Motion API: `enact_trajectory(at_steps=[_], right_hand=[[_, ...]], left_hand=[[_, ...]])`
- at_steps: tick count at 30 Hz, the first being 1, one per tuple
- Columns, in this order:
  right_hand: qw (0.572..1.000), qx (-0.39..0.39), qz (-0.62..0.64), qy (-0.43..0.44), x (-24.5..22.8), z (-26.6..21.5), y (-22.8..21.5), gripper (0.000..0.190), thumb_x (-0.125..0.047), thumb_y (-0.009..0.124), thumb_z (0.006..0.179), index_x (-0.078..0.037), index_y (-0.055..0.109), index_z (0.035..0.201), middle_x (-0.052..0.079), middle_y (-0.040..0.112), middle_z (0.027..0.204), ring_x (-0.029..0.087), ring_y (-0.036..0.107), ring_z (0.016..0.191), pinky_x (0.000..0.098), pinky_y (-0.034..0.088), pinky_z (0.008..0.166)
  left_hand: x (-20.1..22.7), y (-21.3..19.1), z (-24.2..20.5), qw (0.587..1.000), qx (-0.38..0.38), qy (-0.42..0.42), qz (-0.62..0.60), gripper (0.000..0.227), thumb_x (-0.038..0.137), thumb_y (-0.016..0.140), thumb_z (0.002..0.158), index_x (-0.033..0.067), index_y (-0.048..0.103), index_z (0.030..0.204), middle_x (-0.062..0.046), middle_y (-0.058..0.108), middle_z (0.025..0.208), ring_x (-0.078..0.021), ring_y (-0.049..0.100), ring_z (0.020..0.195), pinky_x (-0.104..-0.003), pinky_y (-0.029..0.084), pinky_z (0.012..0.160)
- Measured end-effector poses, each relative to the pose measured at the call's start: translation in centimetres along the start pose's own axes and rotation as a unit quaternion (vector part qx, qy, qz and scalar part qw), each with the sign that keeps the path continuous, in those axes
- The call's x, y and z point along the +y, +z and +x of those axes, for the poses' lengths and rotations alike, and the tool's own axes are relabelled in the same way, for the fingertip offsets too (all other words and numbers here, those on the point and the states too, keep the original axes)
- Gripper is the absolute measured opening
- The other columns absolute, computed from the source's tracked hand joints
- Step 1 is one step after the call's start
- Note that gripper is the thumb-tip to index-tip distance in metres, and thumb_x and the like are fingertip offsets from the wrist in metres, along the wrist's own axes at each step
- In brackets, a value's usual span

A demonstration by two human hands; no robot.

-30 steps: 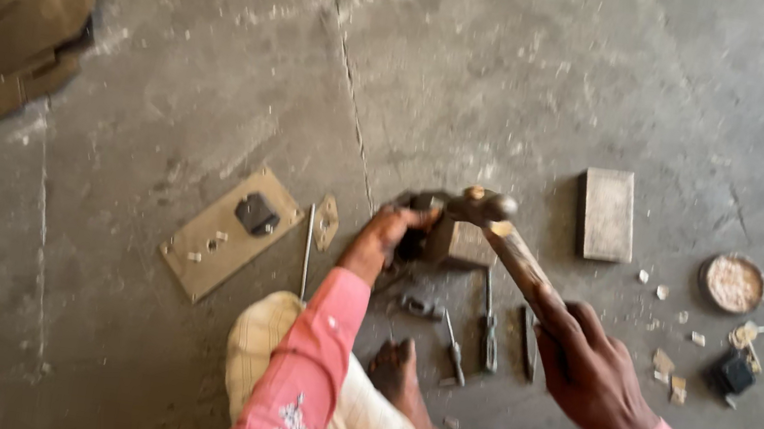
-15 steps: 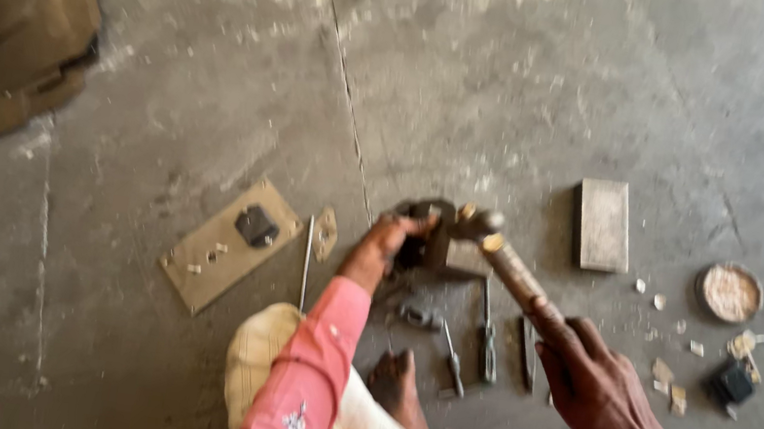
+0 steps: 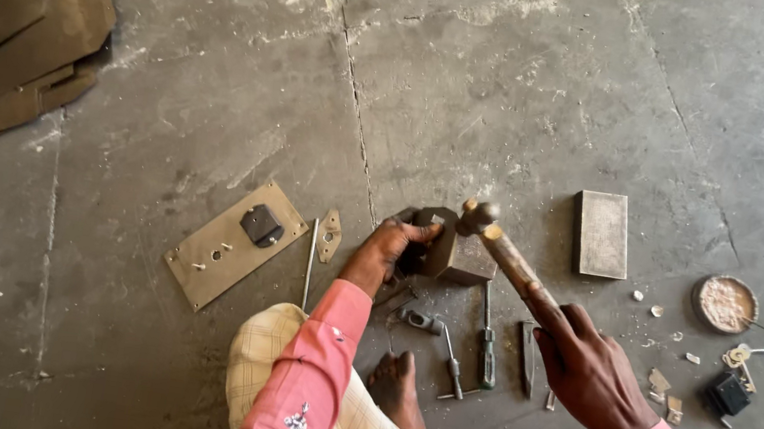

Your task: The person sits on the floor and assembles a metal lock mechanism. They use a hammer to tap small metal pins into a lock body placed on a wooden block, then insert the assembled lock into a metal plate and test the key. The person repeats this process for multiple units.

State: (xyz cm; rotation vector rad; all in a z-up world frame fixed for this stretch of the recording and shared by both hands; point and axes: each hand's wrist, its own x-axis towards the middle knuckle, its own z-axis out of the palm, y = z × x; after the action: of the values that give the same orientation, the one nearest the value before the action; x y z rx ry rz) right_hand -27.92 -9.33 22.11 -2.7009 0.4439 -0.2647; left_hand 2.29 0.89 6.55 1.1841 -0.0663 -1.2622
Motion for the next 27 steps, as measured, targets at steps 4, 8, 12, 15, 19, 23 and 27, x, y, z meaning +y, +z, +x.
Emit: enact_trajectory(at_steps=[4,8,12,15,19,23,27], right_hand=[[1.000,-0.003,0.001,0.017,-0.4,-0.1,0.4,0.066,-0.012,0.064,0.092,-0.020,0.039,0.153,0.013,0.056,0.090,0.033,0.057,0.053,0.0462,0.047,0.046],[0.999,0.046,0.017,-0.020,-0.4,1.0,0.0,0.067,-0.011,0.063,0.088,-0.018,0.041,0.152,0.015,0.059,0.094,0.036,0.058,0.056,0.0464,0.048,0.048],[1.000,-0.004,-0.005,0.030,0.6,-0.8,1.5,0.057,-0.013,0.064,0.095,-0.016,0.043,0.149,0.017,0.063,0.105,0.033,0.063,0.066,0.0418,0.053,0.053],[0.989,0.127,0.075,0.035,2.9,-4.1,3.5,0.066,-0.012,0.069,0.091,-0.013,0.046,0.153,0.020,0.067,0.109,0.030,0.068,0.087,0.0377,0.054,0.067],[0.858,0.068,0.346,0.373,7.6,-13.6,7.7,0.070,-0.005,0.074,0.097,-0.009,0.046,0.161,0.028,0.065,0.094,0.033,0.064,0.069,0.0436,0.051,0.053],[0.775,0.068,0.462,0.426,11.1,-19.1,12.2,0.066,-0.005,0.074,0.095,-0.005,0.048,0.156,0.026,0.067,0.090,0.033,0.064,0.068,0.0458,0.050,0.055],[0.756,0.038,0.467,0.458,12.5,-19.9,13.3,0.067,-0.007,0.073,0.092,-0.005,0.048,0.155,0.026,0.068,0.088,0.033,0.066,0.068,0.0462,0.053,0.058]], left_hand=[[-1.2,-0.2,-2.1,0.999,-0.038,0.020,-0.020,0.044,0.019,0.081,0.083,0.0007,0.066,0.120,-0.012,0.074,0.097,-0.0236,0.072,0.074,-0.040,0.060,0.067],[-0.8,-0.2,-1.8,1.000,-0.024,0.006,-0.011,0.042,0.019,0.082,0.082,0.0028,0.069,0.118,-0.010,0.074,0.097,-0.0195,0.071,0.074,-0.037,0.060,0.066],[-3.8,-1.3,-1.5,0.999,-0.026,-0.023,-0.006,0.039,0.023,0.085,0.083,0.0004,0.072,0.113,-0.011,0.073,0.096,-0.0223,0.067,0.074,-0.038,0.057,0.065],[-3.5,-5.6,-1.4,0.971,0.057,0.150,0.176,0.044,0.020,0.090,0.076,0.0034,0.070,0.112,-0.009,0.074,0.099,-0.0186,0.068,0.082,-0.035,0.057,0.073],[-3.6,-17.9,-4.5,0.934,0.278,0.188,0.121,0.039,0.019,0.081,0.081,0.0036,0.070,0.115,-0.007,0.074,0.099,-0.0219,0.069,0.087,-0.036,0.055,0.075],[-3.8,-29.3,-8.8,0.874,0.333,0.173,-0.307,0.033,0.017,0.069,0.095,0.0046,0.065,0.126,-0.010,0.069,0.114,-0.0251,0.065,0.099,-0.044,0.056,0.081],[-6.8,-32.2,-11.4,0.777,0.397,0.185,-0.452,0.036,0.004,0.061,0.091,0.0015,0.059,0.126,-0.018,0.065,0.121,-0.0340,0.068,0.102,-0.057,0.060,0.086]])
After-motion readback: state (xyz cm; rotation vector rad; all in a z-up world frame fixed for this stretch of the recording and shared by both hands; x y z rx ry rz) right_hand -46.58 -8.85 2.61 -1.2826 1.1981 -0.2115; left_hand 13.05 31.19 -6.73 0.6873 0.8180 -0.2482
